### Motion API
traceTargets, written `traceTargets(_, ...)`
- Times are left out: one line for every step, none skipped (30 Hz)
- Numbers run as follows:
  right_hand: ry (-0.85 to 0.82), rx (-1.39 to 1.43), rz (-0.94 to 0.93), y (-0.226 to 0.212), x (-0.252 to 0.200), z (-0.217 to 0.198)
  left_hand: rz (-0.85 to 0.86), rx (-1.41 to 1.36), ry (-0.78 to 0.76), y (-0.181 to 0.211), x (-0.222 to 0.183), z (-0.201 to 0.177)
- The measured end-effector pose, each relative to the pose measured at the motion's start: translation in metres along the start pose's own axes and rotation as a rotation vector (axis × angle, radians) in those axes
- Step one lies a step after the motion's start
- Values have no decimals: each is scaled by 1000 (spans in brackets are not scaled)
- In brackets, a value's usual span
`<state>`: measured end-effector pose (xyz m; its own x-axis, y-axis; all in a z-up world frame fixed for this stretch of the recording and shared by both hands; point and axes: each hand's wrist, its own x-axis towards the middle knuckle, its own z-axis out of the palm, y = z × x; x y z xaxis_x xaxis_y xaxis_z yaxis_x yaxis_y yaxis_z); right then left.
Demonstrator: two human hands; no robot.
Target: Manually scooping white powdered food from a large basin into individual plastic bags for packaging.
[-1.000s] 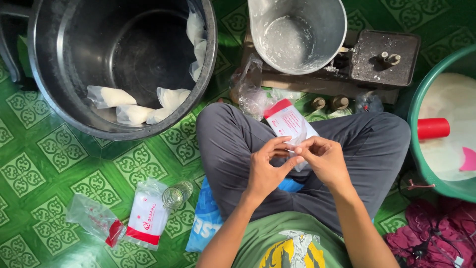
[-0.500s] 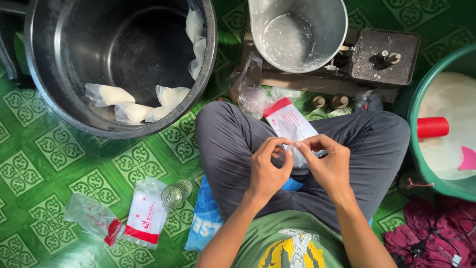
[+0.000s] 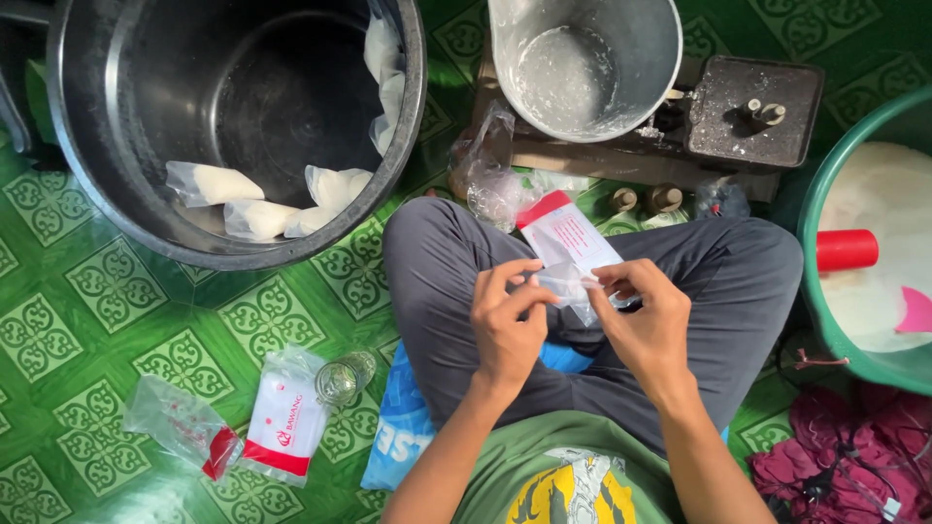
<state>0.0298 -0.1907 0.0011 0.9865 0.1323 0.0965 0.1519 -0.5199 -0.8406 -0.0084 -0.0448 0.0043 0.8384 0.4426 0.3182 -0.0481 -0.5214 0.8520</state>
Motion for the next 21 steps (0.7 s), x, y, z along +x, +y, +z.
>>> traceTargets(20,5,-19,1,0,1,96,60,-3,1,0,0)
traceTargets(19,6,-20,-1,0,1,96,60,-2,1,-2,2)
traceTargets(55,-22,-57,-4,1,2,142,132,-14,0,-4,4)
traceTargets(92,-50,-94,-6,1,2,187,204,-27,0,-5,6)
traceTargets(92,-50,-95,-7,2,1,188,203,-26,0,-6,6)
traceTargets(94,-73,-156,-9,2,1,167,195,-59,1,-7,7)
traceTargets(95,-97,-216,-10,3,0,146,186,-92,2,-8,7)
traceTargets(96,-97,-216,-9,2,-1,147,186,-92,3,-7,7)
traceTargets(26,-151,-283,-8,1,-2,110,196,-86,4,-7,8)
traceTargets(-43,-205,-349,-7,-1,-4,72,206,-80,5,-6,8)
traceTargets(-43,-205,-348,-8,-2,-3,73,206,-81,1,-7,9)
traceTargets(-60,-260,-393,-9,-3,-3,77,232,-48,-3,-8,11)
traceTargets(-78,-315,-437,-10,-4,-2,81,258,-16,-6,-9,12)
traceTargets(-75,-314,-438,-10,-4,-3,84,258,-17,-5,-6,11)
traceTargets(-72,-315,-424,-9,-4,-3,94,271,-34,-4,-4,9)
traceTargets(-69,-316,-408,-9,-5,-3,103,284,-55,-2,-2,7)
traceTargets(-67,-315,-405,-8,-4,-4,105,285,-59,-3,-3,6)
traceTargets(-55,-283,-354,-7,-3,-4,80,245,-168,-4,-3,5)
traceTargets(-44,-250,-303,-6,-1,-5,55,205,-277,-4,-4,5)
traceTargets(-36,-251,-301,-1,0,-6,63,204,-280,-5,-5,6)
traceTargets(-33,-210,-248,3,1,-7,86,207,-360,-6,-7,7)
